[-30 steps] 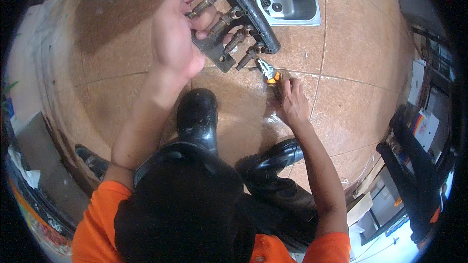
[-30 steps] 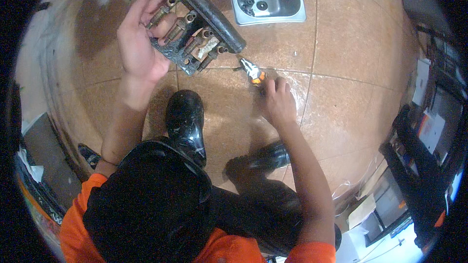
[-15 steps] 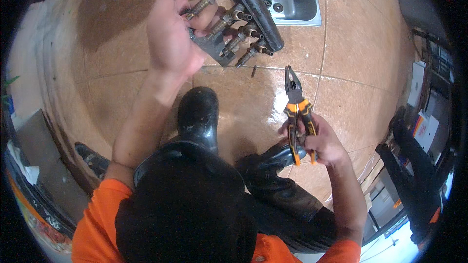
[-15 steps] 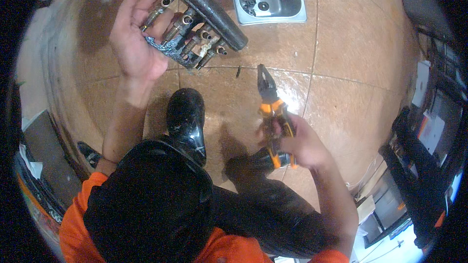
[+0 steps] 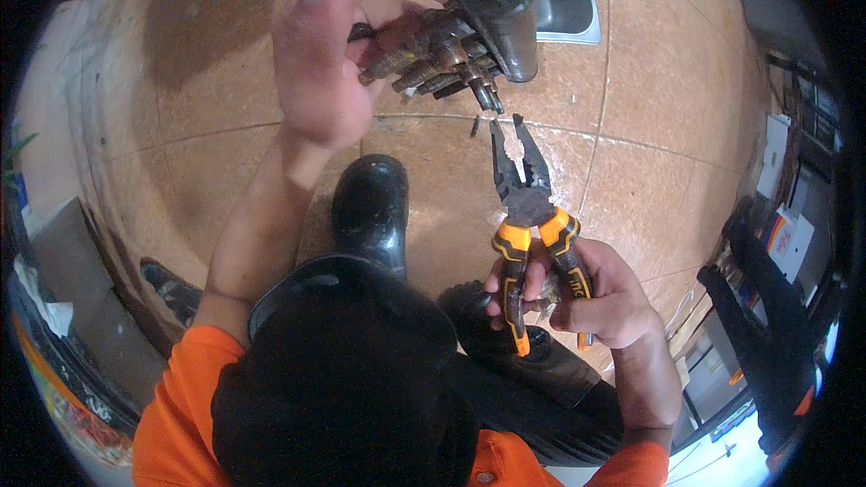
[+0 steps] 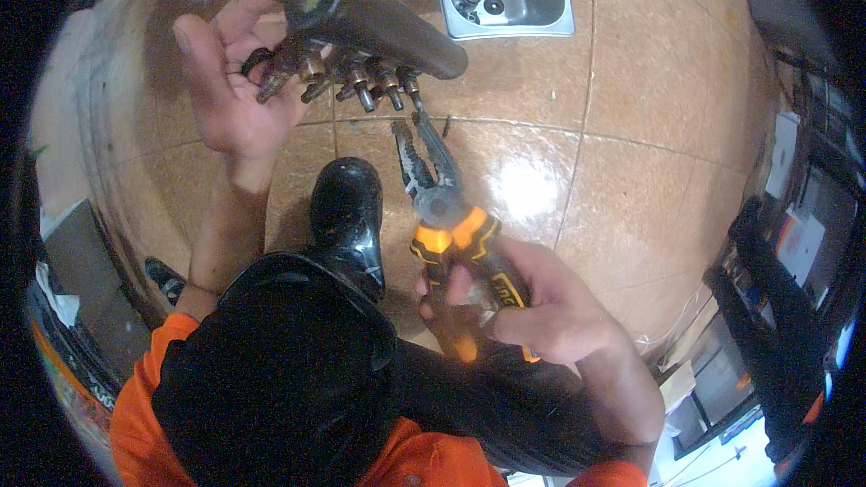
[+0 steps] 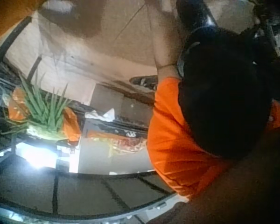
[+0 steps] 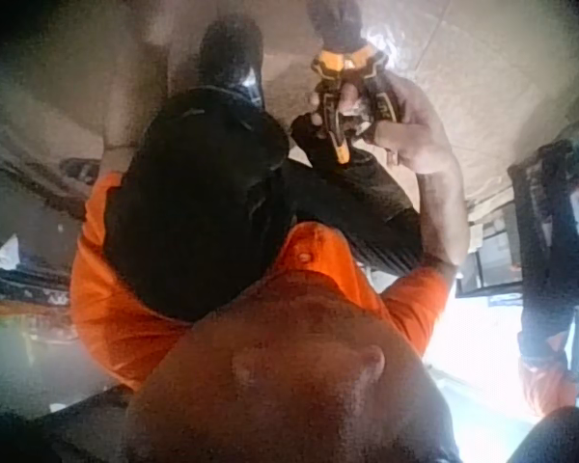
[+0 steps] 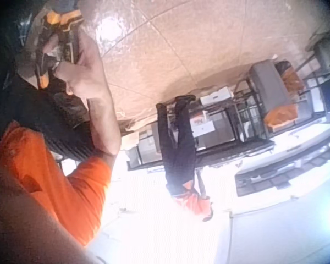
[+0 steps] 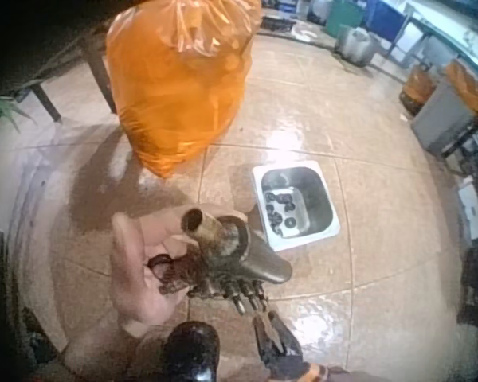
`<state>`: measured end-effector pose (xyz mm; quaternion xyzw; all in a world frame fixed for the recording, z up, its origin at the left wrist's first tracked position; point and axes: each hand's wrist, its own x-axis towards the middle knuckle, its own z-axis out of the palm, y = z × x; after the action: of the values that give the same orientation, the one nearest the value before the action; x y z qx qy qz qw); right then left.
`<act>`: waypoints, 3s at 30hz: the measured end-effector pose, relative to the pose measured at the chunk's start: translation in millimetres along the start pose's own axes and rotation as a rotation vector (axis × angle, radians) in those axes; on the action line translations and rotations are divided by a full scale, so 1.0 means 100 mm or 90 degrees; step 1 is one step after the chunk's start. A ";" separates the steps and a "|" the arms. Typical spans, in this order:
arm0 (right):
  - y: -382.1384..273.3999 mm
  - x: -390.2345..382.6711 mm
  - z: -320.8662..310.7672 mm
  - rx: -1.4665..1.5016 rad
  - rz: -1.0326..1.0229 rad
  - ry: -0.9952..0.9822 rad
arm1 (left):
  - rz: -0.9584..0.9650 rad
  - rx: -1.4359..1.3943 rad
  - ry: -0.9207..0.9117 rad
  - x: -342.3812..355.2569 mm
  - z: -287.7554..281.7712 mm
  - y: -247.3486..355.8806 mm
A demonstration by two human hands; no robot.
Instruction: The person sits on the floor and uses pliers to remove small metal components from a mechanical part. They wipe the components with a tissue and place them into a metal tray. The person continues to disassemble and clean the part throughout the clip.
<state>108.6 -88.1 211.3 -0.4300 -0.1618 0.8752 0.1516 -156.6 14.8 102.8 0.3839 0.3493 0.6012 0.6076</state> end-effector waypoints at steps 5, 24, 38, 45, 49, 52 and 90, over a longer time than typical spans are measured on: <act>0.01 -0.01 0.02 0.049 0.003 0.005 | -0.010 -0.046 -0.047 -0.06 -0.05 0.04; -0.04 -0.05 0.12 0.038 0.038 0.096 | 0.004 -0.025 -0.120 0.03 -0.02 -0.04; -0.18 -0.08 0.27 -0.693 -0.046 0.269 | -0.021 0.394 -0.156 0.03 0.23 0.27; -0.08 0.00 0.28 -0.972 -0.118 0.410 | -0.005 0.118 -0.172 0.06 0.54 0.30; -0.19 -0.04 0.23 -0.822 -0.082 0.304 | -0.007 0.024 -0.069 0.01 0.49 0.11; -0.20 -0.08 0.17 -0.360 -0.017 0.167 | 0.003 0.169 0.104 -0.11 0.22 -0.02; -0.23 -0.17 0.37 -0.309 0.003 0.222 | -0.019 0.221 -0.238 0.06 0.40 0.32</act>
<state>91.7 -79.5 254.2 -0.5979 -0.3366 0.7243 0.0677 -135.9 18.3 150.2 0.5819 0.3347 0.4417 0.5952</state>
